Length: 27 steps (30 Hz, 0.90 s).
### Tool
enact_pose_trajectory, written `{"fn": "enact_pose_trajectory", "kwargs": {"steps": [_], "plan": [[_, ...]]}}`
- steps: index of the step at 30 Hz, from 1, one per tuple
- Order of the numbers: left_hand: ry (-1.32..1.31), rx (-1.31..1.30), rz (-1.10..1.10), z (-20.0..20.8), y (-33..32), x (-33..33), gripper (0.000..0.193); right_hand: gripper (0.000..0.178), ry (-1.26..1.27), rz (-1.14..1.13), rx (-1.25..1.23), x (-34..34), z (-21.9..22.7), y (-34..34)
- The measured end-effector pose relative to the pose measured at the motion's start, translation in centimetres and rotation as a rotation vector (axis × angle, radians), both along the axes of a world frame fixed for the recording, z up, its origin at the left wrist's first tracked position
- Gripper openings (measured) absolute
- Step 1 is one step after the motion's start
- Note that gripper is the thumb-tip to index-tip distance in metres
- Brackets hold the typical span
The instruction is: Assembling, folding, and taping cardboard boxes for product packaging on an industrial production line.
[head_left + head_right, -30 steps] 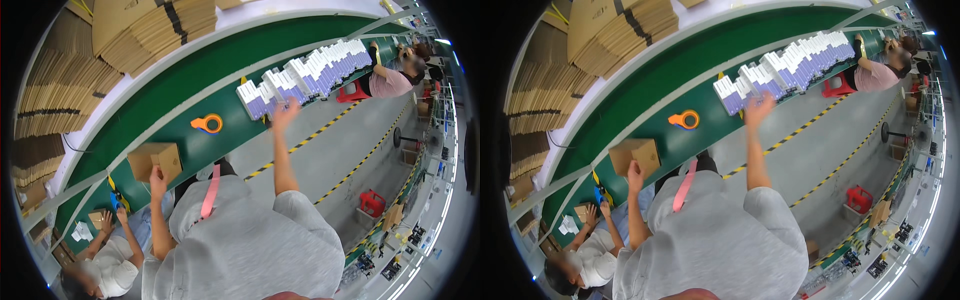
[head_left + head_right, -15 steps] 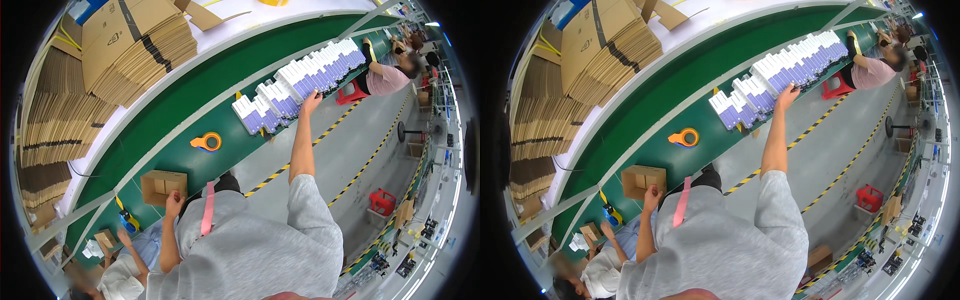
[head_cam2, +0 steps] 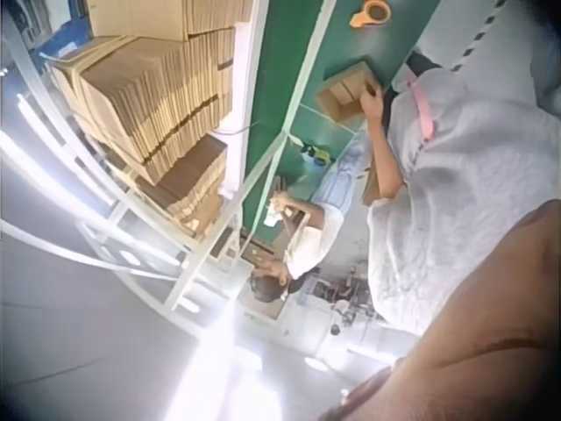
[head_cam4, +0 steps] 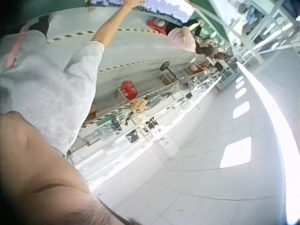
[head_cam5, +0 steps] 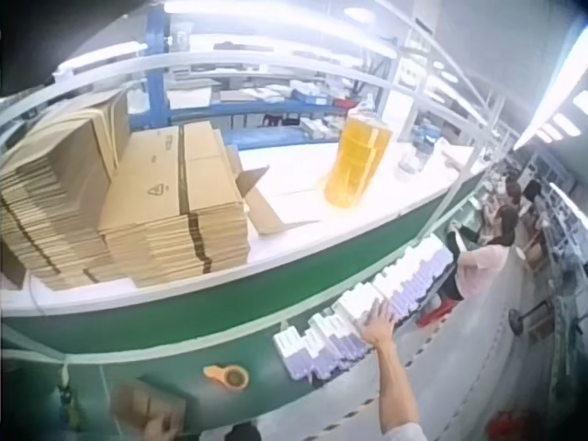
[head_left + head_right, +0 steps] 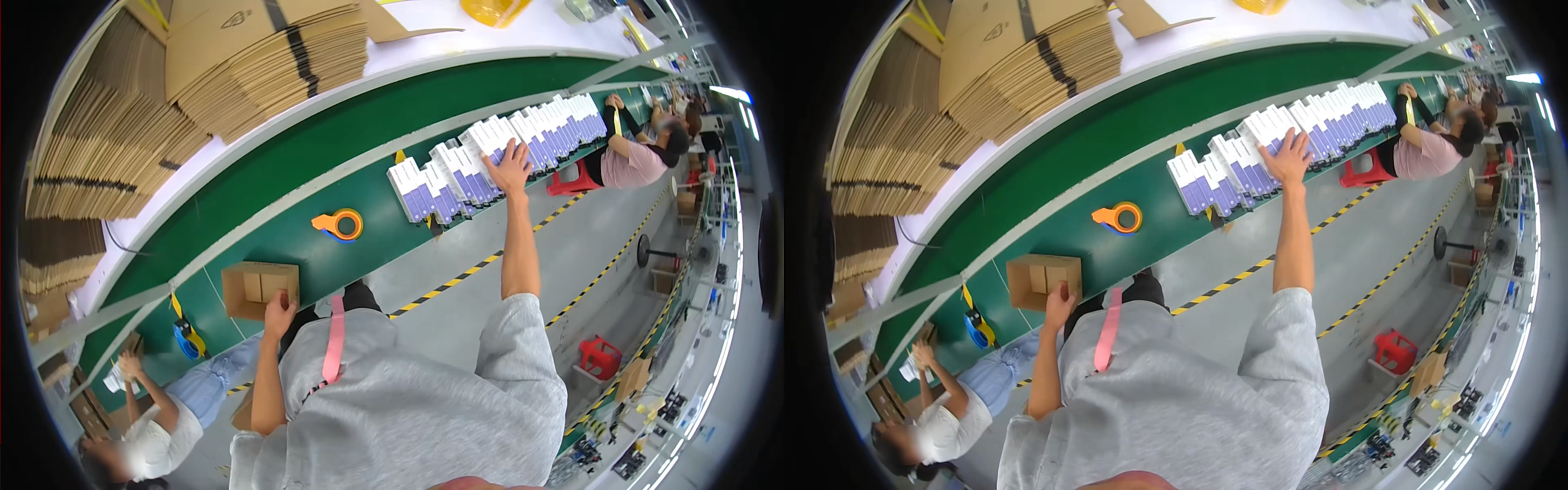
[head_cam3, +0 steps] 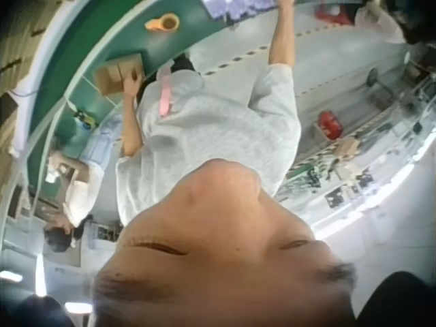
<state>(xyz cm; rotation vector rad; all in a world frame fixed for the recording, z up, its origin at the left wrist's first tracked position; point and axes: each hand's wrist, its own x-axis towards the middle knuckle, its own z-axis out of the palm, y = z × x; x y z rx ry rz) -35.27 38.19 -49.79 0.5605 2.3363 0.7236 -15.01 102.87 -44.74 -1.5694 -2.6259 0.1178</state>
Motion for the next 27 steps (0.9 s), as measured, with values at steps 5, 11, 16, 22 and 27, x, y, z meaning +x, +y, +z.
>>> {"fn": "enact_pose_trajectory", "kwargs": {"steps": [5,11,16,22,27], "plan": [[0.064,-0.025,0.060,0.0,0.7,0.9,0.031,0.110,-0.217,0.199,0.052,-0.5,2.5,0.3],[-0.024,0.082,0.036,1.0,4.1,2.0,0.047,0.123,-0.388,0.281,0.017,-1.7,1.5,4.5],[0.479,0.316,0.224,3.1,2.1,-0.3,0.027,0.111,-0.033,0.339,-0.004,-0.9,3.6,1.9],[0.480,0.037,0.678,1.0,-5.3,-4.1,0.034,0.102,0.417,0.771,-0.406,-8.8,7.4,-18.6],[0.254,-0.056,0.449,-0.2,-5.7,-4.4,0.034,0.119,0.749,1.204,-0.680,-16.0,5.9,-42.5]]}}
